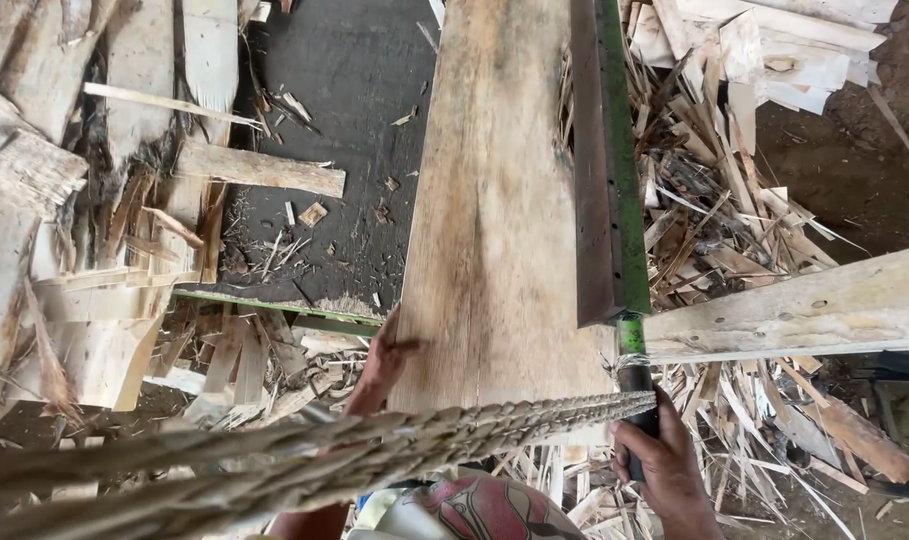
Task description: Using a manual lever-action blade to cut strips of wood veneer or thin lumber.
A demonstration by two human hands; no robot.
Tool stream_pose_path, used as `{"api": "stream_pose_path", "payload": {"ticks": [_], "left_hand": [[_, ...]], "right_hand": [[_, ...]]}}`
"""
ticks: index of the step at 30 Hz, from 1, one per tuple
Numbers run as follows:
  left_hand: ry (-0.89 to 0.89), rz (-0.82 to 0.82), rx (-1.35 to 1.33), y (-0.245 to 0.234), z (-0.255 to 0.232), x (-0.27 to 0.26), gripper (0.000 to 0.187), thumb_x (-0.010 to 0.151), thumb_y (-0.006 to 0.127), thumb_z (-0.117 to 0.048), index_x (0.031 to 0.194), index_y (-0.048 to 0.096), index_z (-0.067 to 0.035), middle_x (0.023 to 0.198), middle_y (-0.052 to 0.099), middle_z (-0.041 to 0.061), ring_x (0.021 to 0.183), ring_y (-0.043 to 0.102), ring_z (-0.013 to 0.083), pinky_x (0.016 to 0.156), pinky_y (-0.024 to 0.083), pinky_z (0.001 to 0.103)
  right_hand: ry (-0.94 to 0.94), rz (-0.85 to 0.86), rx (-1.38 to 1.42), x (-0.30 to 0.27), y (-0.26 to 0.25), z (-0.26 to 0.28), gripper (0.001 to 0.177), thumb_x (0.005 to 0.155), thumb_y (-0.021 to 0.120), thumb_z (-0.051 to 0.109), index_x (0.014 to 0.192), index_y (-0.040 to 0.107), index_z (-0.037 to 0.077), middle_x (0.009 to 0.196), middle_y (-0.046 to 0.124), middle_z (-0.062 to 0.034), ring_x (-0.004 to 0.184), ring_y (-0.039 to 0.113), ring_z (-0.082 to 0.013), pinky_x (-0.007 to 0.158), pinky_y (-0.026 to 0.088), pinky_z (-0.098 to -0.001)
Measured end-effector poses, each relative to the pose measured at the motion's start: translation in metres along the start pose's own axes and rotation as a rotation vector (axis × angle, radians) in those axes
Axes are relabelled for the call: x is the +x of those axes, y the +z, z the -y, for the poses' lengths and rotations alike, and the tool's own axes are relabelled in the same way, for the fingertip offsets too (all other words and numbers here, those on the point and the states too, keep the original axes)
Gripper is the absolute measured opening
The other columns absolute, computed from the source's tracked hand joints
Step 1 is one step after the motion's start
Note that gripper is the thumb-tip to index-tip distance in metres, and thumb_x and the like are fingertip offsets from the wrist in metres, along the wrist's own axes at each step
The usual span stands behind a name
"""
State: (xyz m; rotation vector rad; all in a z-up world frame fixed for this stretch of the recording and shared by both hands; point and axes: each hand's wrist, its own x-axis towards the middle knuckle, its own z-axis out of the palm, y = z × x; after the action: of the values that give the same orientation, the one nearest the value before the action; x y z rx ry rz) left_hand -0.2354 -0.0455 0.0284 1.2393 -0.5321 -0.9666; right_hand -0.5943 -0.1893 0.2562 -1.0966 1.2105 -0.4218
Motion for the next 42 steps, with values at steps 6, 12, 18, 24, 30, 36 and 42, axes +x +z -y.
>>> {"api": "stream_pose_path", "payload": {"ticks": [6,12,18,24,30,36,42], "left_hand": [[-0.189,-0.09,0.108,0.004,-0.036,0.018,0.089,0.084,0.062,0.006,0.163,0.024,-0.009,0.152,0.054,0.021,0.122,0.065,0.032,0.105,0.055,0.041],[-0.158,-0.091,0.003,-0.012,0.007,0.023,0.087,0.087,0.061,0.011,0.161,0.018,-0.008,0.162,0.033,0.012,0.126,0.062,0.0282,0.109,0.054,0.039],[-0.158,-0.091,0.258,-0.003,-0.014,0.036,0.078,0.094,0.056,0.006,0.16,0.02,-0.013,0.16,0.042,0.012,0.124,0.065,0.0319,0.102,0.06,0.038],[-0.086,-0.089,0.206,0.001,-0.033,0.12,0.085,0.087,0.066,0.007,0.16,0.028,-0.016,0.153,0.051,0.014,0.128,0.061,0.028,0.106,0.057,0.035],[-0.124,-0.083,-0.25,-0.015,0.015,0.166,0.079,0.089,0.067,-0.005,0.161,0.034,-0.015,0.152,0.054,0.008,0.12,0.066,0.0262,0.093,0.064,0.036],[-0.087,-0.023,-0.229,-0.028,0.034,0.171,0.077,0.091,0.066,-0.009,0.162,0.034,-0.013,0.148,0.059,0.01,0.114,0.068,0.0281,0.095,0.065,0.036],[-0.027,-0.062,0.385,-0.01,0.003,0.167,0.083,0.089,0.082,-0.004,0.158,0.037,-0.015,0.147,0.059,0.011,0.128,0.062,0.0232,0.107,0.056,0.03]], "right_hand": [[-0.049,0.002,-0.168,0.018,-0.003,-0.027,0.076,0.08,0.062,0.005,0.152,0.038,0.005,0.07,0.055,-0.0133,0.047,0.054,-0.019,0.038,0.047,-0.0356],[0.099,-0.126,-0.433,0.04,0.023,-0.063,0.079,0.085,0.07,0.012,0.153,0.03,0.011,0.08,0.062,-0.0126,0.052,0.057,-0.0186,0.042,0.051,-0.0353],[0.117,-0.045,-0.462,0.013,0.021,-0.019,0.074,0.089,0.07,0.02,0.151,0.03,0.009,0.079,0.064,-0.016,0.049,0.058,-0.0228,0.039,0.051,-0.0366],[0.048,-0.062,-0.515,0.013,0.009,-0.003,0.065,0.088,0.068,0.016,0.146,0.04,0.006,0.077,0.063,-0.0155,0.052,0.058,-0.0207,0.039,0.05,-0.0367],[0.014,-0.094,-0.586,0.055,0.015,-0.092,0.067,0.088,0.067,0.017,0.146,0.036,0.007,0.08,0.069,-0.0177,0.053,0.064,-0.0211,0.043,0.054,-0.0347],[0.081,-0.09,-0.575,0.032,0.016,-0.045,0.066,0.089,0.069,0.017,0.145,0.035,0.007,0.086,0.069,-0.0174,0.054,0.064,-0.0214,0.043,0.057,-0.0351],[0.031,-0.142,-0.509,0.021,0.013,-0.034,0.055,0.092,0.062,0.012,0.143,0.043,0.004,0.088,0.069,-0.0201,0.055,0.062,-0.022,0.041,0.054,-0.0352]]}}
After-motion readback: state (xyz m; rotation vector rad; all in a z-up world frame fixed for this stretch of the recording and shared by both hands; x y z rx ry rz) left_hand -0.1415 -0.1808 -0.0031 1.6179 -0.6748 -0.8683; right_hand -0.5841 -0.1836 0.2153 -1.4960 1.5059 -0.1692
